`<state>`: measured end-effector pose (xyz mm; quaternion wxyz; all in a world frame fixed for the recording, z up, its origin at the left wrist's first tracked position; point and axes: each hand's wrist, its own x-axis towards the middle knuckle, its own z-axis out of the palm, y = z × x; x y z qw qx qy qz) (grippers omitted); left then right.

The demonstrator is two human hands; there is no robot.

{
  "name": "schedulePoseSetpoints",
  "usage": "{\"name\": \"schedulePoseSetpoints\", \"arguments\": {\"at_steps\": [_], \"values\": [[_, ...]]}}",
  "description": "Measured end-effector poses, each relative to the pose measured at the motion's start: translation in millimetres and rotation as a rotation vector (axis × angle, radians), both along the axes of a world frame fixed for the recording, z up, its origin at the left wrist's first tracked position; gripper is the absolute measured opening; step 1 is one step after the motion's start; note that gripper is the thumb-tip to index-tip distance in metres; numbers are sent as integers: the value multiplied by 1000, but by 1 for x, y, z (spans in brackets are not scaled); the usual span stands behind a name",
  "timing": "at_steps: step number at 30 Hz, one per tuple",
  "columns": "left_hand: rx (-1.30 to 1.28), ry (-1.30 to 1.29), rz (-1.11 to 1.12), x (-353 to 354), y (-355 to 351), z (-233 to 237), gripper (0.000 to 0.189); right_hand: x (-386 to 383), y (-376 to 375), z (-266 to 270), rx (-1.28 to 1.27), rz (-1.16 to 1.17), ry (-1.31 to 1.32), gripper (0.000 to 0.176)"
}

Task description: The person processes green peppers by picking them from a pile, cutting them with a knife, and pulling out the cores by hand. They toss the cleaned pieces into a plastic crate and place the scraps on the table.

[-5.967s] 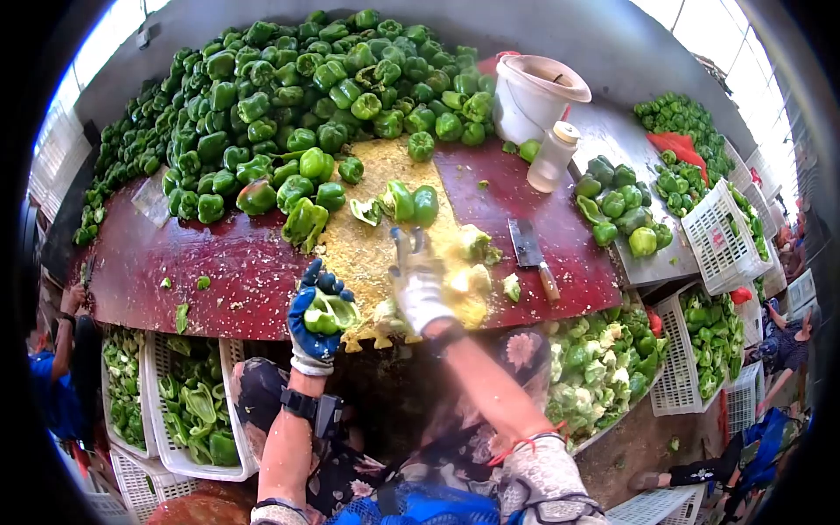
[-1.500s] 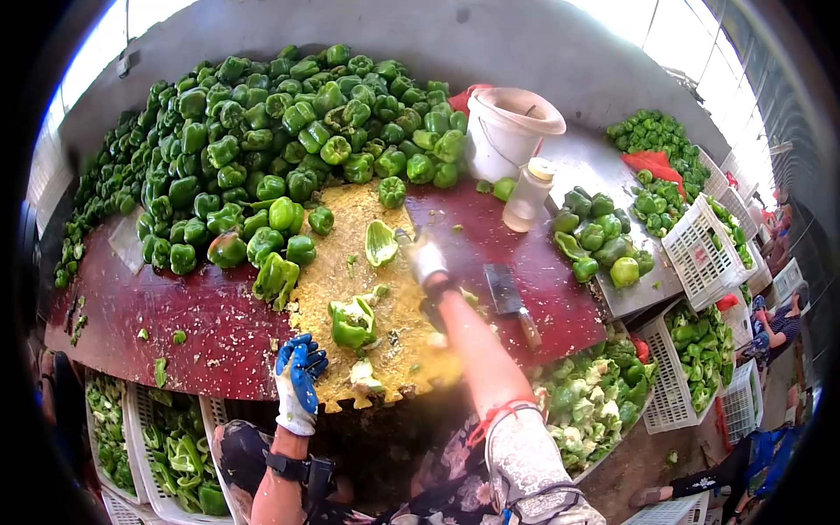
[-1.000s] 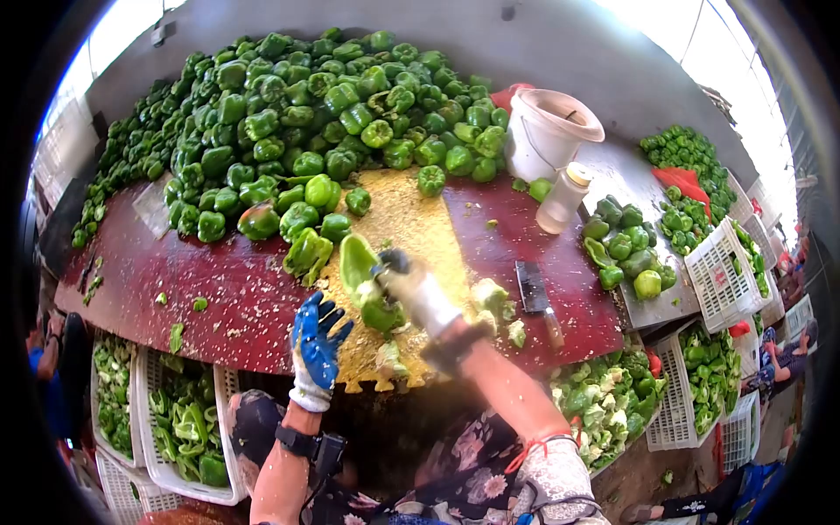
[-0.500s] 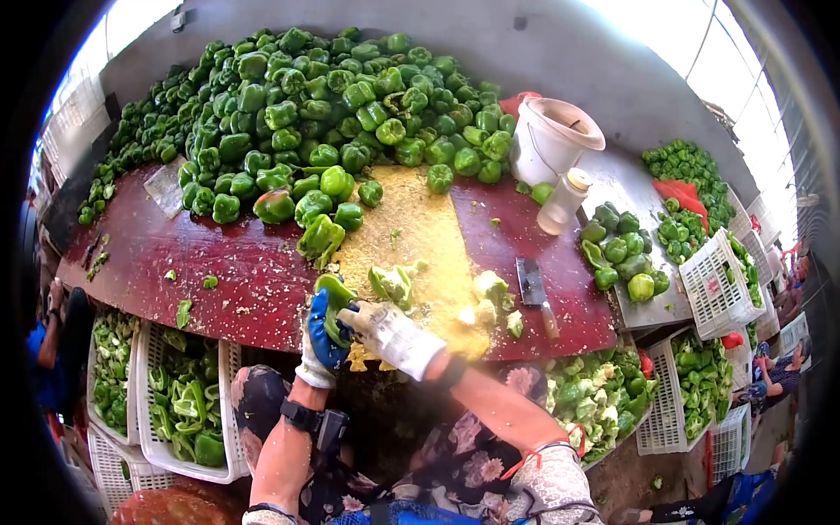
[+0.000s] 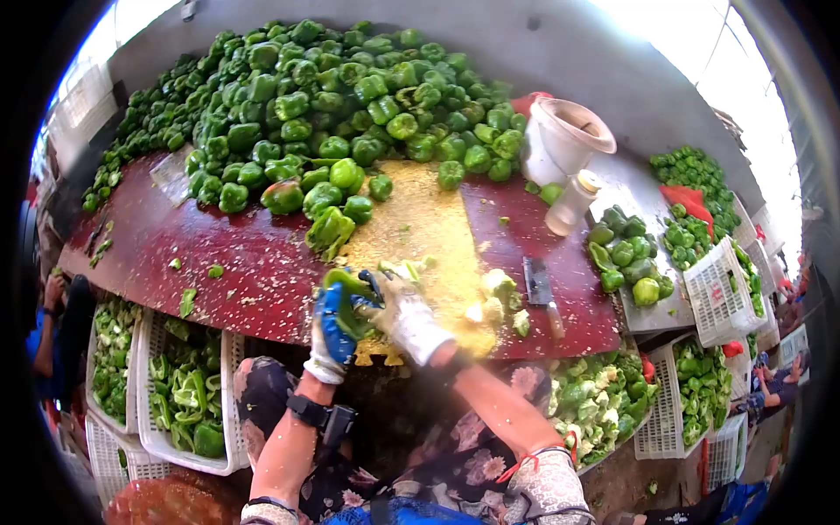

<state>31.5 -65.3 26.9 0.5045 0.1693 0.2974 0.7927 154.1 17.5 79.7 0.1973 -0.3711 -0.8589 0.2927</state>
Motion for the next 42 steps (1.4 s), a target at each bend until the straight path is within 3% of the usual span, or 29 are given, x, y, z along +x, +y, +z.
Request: {"name": "schedulePoseSetpoints", "arguments": {"at_steps": [1, 3, 4, 5, 7, 8, 9, 10, 12, 13, 14, 15, 16, 17, 18, 19, 20, 21, 22, 24, 25, 28, 32, 34, 35, 37, 39, 41, 42], "values": [[-24, 109, 16, 6, -3, 12, 35, -6, 2, -6, -103, 23, 92, 44], [39, 605, 243, 2, -4, 22, 37, -17, 4, -11, -242, 97, 385, 45], [59, 798, 365, -3, -6, 26, 40, -20, 11, -6, 14, 101, 297, 46], [188, 421, 404, 2, 5, 25, 43, -28, 7, 8, 171, 36, 341, 43], [142, 106, 330, -12, 2, 17, 50, -34, 15, 26, 479, 93, 608, 41], [122, 75, 354, -22, 1, 6, 54, -41, 22, 19, 509, 65, 669, 41], [-13, 51, 418, -31, 2, -15, 49, -48, 28, 5, 574, 14, 504, 33], [-115, -14, 453, -32, 3, -25, 45, -51, 36, -4, 217, 28, 143, 30], [-230, -150, 487, -29, 3, -27, 33, -53, 41, -18, 683, 180, -512, 21], [-216, -186, 458, -29, 3, -29, 32, -45, 43, -17, 745, 198, -255, 21], [-186, -169, 470, -29, 9, -29, 31, -51, 52, -31, 608, 61, -254, 27], [-183, -152, 491, -23, 6, -37, 29, -43, 47, -15, 632, 115, 77, 35], [-50, -4, 555, -15, 13, -67, 34, -46, 47, -24, 564, 23, 159, 34], [-33, 268, 609, -20, 14, -91, 38, -54, 34, -18, -69, -60, 523, 31], [-13, 520, 690, -26, 16, -113, 44, -67, 27, -10, -171, -130, 483, 28], [-58, 298, 579, -24, 15, -102, 42, -74, 25, 2, -256, -210, 441, 26], [-99, 38, 487, -23, 14, -91, 40, -88, 7, 11, -436, -41, 742, 26], [-145, -221, 427, -23, 16, -82, 39, -102, -8, 4, -301, 32, 517, 32], [-149, -290, 346, -18, 10, -74, 39, -118, -22, -3, -145, 109, 312, 38], [-111, -225, 266, -9, 2, -66, 39, -136, -62, 5, 161, 472, 540, 53], [-100, -176, 260, -6, -2, -63, 40, -133, -76, 47, -173, 530, 361, 59], [-136, 83, 342, 0, -5, -53, 41, -131, -38, 51, -26, 252, 67, 61], [-298, 669, 390, 7, 6, -74, 57, -84, 64, -7, 357, -24, -176, 56], [-423, 1181, 310, 25, -4, -25, 79, -41, 80, -10, 486, -58, -394, 55], [-488, 1415, 285, 34, -4, -19, 90, -20, 82, -5, 391, -62, -561, 55], [-403, 1594, 119, 47, -9, -20, 115, 14, 95, -19, 224, 83, -758, 56], [-487, 1995, 21, 63, -14, -19, 128, 56, 88, -23, 264, 63, -579, 58], [-486, 2062, -21, 68, -12, -29, 134, 89, 97, -24, 168, -47, -281, 59], [-471, 2067, -20, 69, -9, -29, 133, 102, 109, -18, -55, -82, 25, 58]]}}
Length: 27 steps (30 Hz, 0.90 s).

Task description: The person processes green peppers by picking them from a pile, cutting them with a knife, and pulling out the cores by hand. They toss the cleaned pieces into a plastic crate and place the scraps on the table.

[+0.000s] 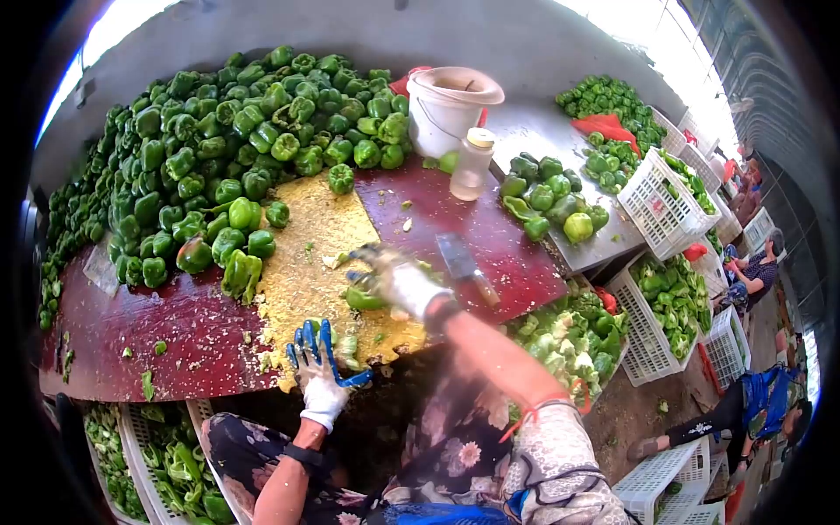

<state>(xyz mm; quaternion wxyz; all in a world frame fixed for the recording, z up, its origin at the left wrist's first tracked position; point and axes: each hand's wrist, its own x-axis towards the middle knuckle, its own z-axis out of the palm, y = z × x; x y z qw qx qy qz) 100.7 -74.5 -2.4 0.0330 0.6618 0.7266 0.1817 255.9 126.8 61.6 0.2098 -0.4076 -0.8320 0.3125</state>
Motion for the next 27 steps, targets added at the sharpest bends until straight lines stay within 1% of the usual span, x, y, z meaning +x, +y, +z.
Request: {"name": "schedulePoseSetpoints", "arguments": {"at_steps": [1, 2, 3, 4, 5, 6, 7, 9, 10, 11, 13, 14, 15, 17, 18, 19, 20, 21, 22, 23, 24, 25, 26, 27], "values": [[7, 4, -12, 2, 3, -1, 133, 24, 6, 6, -38, -153, -129, 54], [22, -22, -19, 2, 6, -1, 132, 40, -1, 40, -89, -296, -263, 50], [20, -15, -27, 4, 10, -1, 132, 61, 13, 19, 74, -283, -226, 49], [23, -63, -51, 5, 15, -1, 131, 83, 27, -1, 244, -277, -199, 47], [25, -113, -76, 8, 21, 0, 130, 93, 29, 15, 83, -257, -188, 48], [12, -88, -84, 9, 26, 1, 129, 102, 32, 9, 203, -273, -232, 49], [35, -96, -106, 10, 31, 1, 128, 107, 29, 7, 329, -380, -325, 53], [94, -137, -163, 9, 38, -1, 127, 122, 31, 21, 157, -440, -611, 71], [126, -144, -194, 8, 40, -2, 126, 134, 26, 20, 70, -450, -651, 71], [126, -138, -198, 9, 41, 0, 126, 141, 19, 29, -18, -416, -736, 64], [79, -167, -200, 12, 42, 5, 125, 162, 13, 10, 24, -419, -740, 51], [84, -153, -202, 13, 43, 5, 124, 180, 17, -21, 267, -399, -657, 44], [81, -150, -203, 14, 45, 4, 124, 181, 25, -9, 67, -398, -710, 43], [122, -136, -216, 14, 47, -4, 125, 196, 43, -19, 253, -512, -806, 43], [33, -177, -237, 14, 51, -7, 134, 192, 38, -2, 298, -557, -762, 45], [38, -175, -243, 12, 56, -9, 134, 177, 34, 12, 292, -584, -699, 48], [44, -160, -255, 14, 60, -10, 135, 160, 30, 30, 109, -470, -510, 53], [47, -146, -269, 17, 64, -11, 135, 148, 38, 8, 275, -327, -445, 57], [82, -172, -284, 20, 68, -10, 135, 125, 32, 26, 98, -186, -382, 63], [78, -168, -285, 23, 71, -8, 135, 103, 36, 14, 134, -124, -485, 71], [106, -196, -270, 27, 73, -6, 130, 86, 33, 23, -10, -32, -404, 77], [131, -221, -256, 29, 75, -3, 124, 71, 42, 18, -94, 91, -371, 76], [117, -289, -266, 30, 77, -2, 123, 59, 42, 12, -53, 118, -392, 74], [109, -286, -269, 30, 81, -2, 123, 54, 42, 6, -13, 143, -415, 71]]}}
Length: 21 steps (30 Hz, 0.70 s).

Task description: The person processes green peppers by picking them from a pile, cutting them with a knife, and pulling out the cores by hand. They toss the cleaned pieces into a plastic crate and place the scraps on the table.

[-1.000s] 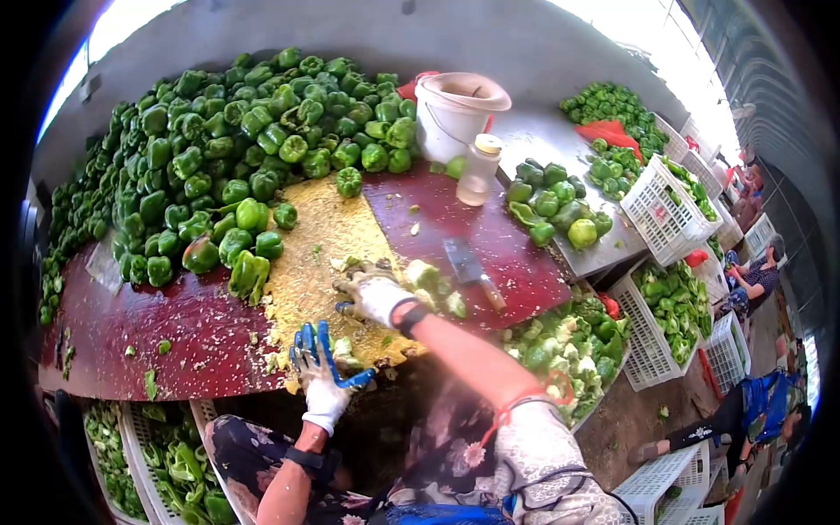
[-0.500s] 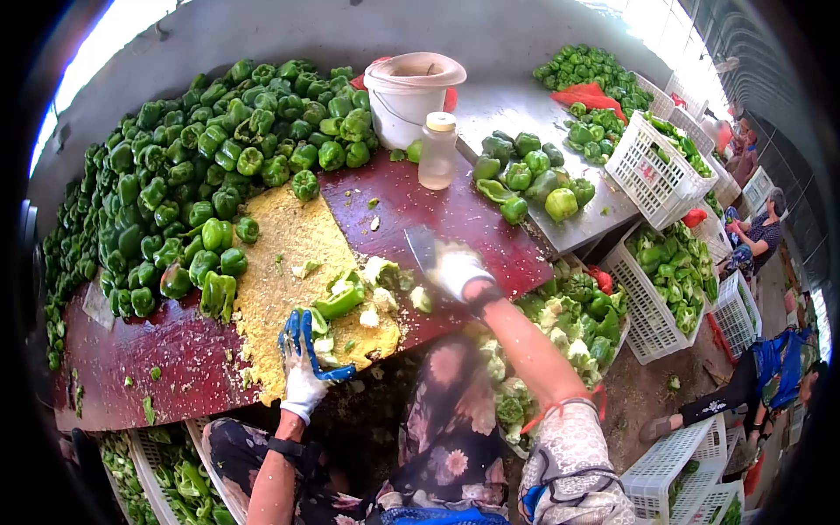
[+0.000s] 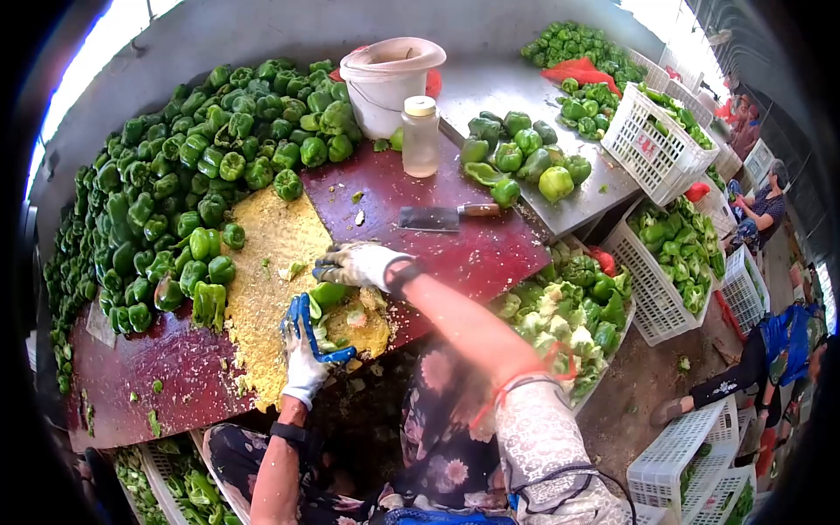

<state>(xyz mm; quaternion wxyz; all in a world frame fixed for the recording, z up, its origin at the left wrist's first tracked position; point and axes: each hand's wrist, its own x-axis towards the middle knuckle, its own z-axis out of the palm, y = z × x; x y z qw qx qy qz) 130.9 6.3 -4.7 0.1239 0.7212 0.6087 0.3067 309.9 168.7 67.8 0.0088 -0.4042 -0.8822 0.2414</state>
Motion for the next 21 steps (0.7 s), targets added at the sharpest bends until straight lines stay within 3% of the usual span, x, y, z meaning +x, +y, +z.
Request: {"name": "schedulePoseSetpoints", "arguments": {"at_steps": [3, 6, 7, 8, 12, 14, 16, 18, 21], "values": [[47, 73, 29, 10, 10, -2, 118, 14, 6, -14, 64, 87, 139, 65], [133, 126, -4, 35, 28, -9, 112, 51, -8, -5, 49, 25, 57, 67], [114, 103, -39, 48, 34, -9, 108, 70, -5, -19, 207, 71, 32, 53], [101, 79, -64, 64, 40, -9, 107, 96, -4, -32, 273, 130, 120, 52], [40, 43, -372, 148, 57, -9, 102, 208, -46, -17, -13, -201, -116, 63], [161, -61, -645, 194, 59, -16, 94, 259, -82, -1, 0, -339, -95, 67], [12, -149, -929, 227, 69, -25, 82, 311, -106, -6, 20, -403, -149, 63], [66, -84, -942, 244, 69, -30, 72, 327, -135, -7, 101, -408, -302, 60], [103, 65, -1083, 248, 75, -30, 52, 323, -155, -23, 226, -348, -303, 57]]}}
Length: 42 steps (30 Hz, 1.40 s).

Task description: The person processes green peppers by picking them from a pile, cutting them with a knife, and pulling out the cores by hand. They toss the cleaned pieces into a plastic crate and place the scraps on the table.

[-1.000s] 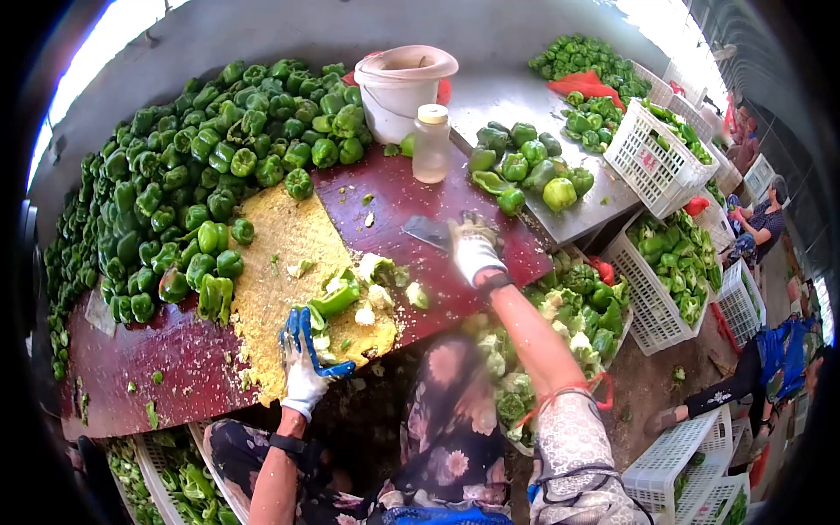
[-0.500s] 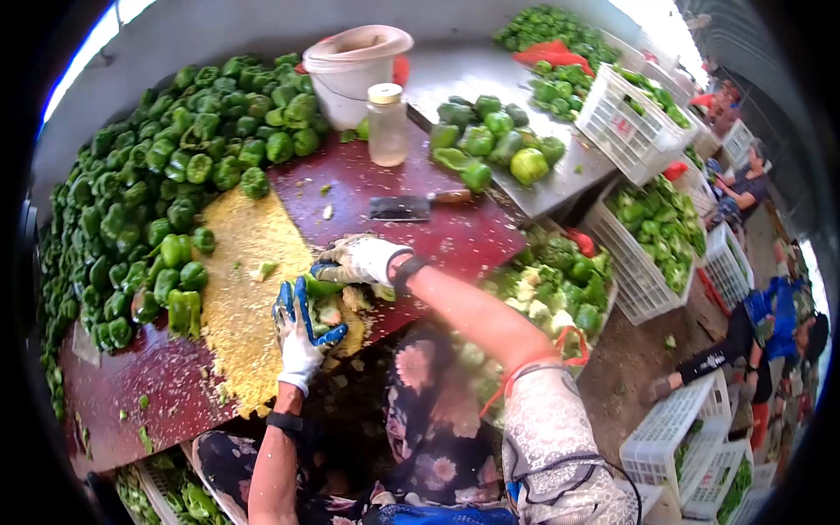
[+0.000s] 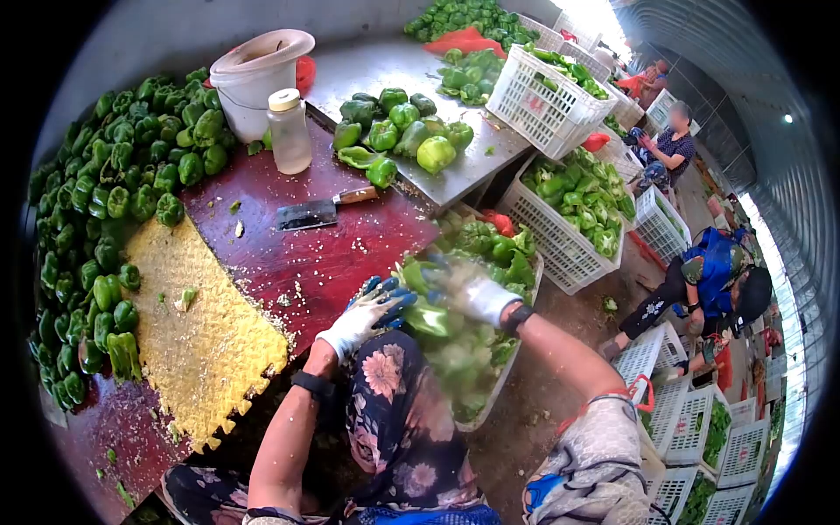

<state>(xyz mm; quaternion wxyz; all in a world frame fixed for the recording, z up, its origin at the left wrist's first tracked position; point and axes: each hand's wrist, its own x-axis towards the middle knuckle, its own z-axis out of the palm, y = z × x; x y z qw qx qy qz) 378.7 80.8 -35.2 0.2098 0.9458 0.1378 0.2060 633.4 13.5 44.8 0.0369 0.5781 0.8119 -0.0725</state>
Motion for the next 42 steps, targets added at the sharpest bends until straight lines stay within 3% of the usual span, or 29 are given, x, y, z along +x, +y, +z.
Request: {"name": "schedulePoseSetpoints", "arguments": {"at_steps": [1, 3, 4, 5, 7, 8, 9, 11, 13, 21, 23, 25, 28, 30, 32, 35, 37, 40, 42], "values": [[7, 1, 4, -3, -1, 2, 52, 0, 0, -2, 26, 31, -85, 57], [-466, -160, 60, -22, -8, 18, 45, 4, 7, -3, 48, 76, 20, 54], [-454, -276, 150, -34, -13, 22, 47, 12, 9, 2, -51, 46, 10, 52], [-933, -332, 214, -56, -23, 47, 48, 14, 15, 11, -150, 44, 3, 51], [-927, -494, 328, -104, -39, 62, 46, -23, 29, 50, -188, 40, -208, 49], [-683, -367, 456, -131, -44, 68, 43, -45, 36, 67, -196, 35, -317, 49], [-635, -301, 545, -158, -50, 76, 46, -65, 44, 77, -198, 14, -434, 49], [-699, -335, 705, -209, -73, 91, 44, -98, 55, 73, 55, 69, -274, 52], [-749, -397, 797, -258, -94, 106, 39, -156, 63, 80, 106, 161, -52, 56], [-956, -1430, 1136, -393, -134, 80, 29, -438, 100, 48, 129, 729, 461, 54], [-900, -1592, 1119, -411, -135, 59, 28, -508, 109, 37, 294, 702, 430, 54], [-866, -1675, 1162, -417, -136, 64, 27, -570, 127, 26, 290, 739, 468, 58], [-841, -1699, 1206, -423, -134, 69, 25, -637, 128, 30, 171, 770, 223, 68], [-863, -1725, 1203, -426, -130, 72, 24, -665, 126, 11, 213, 773, 45, 57], [-839, -1722, 1192, -428, -125, 69, 24, -667, 119, 4, 191, 726, -34, 41], [-831, -1735, 1188, -429, -123, 65, 24, -636, 105, 11, 178, 707, 30, 37], [-843, -1761, 1203, -431, -122, 66, 23, -603, 102, 27, 22, 582, -18, 41], [-881, -1778, 1156, -431, -132, 73, 21, -509, 125, 6, 113, 454, 78, 52], [-867, -1789, 1145, -426, -137, 78, 19, -429, 129, 10, 156, 356, -37, 57]]}}
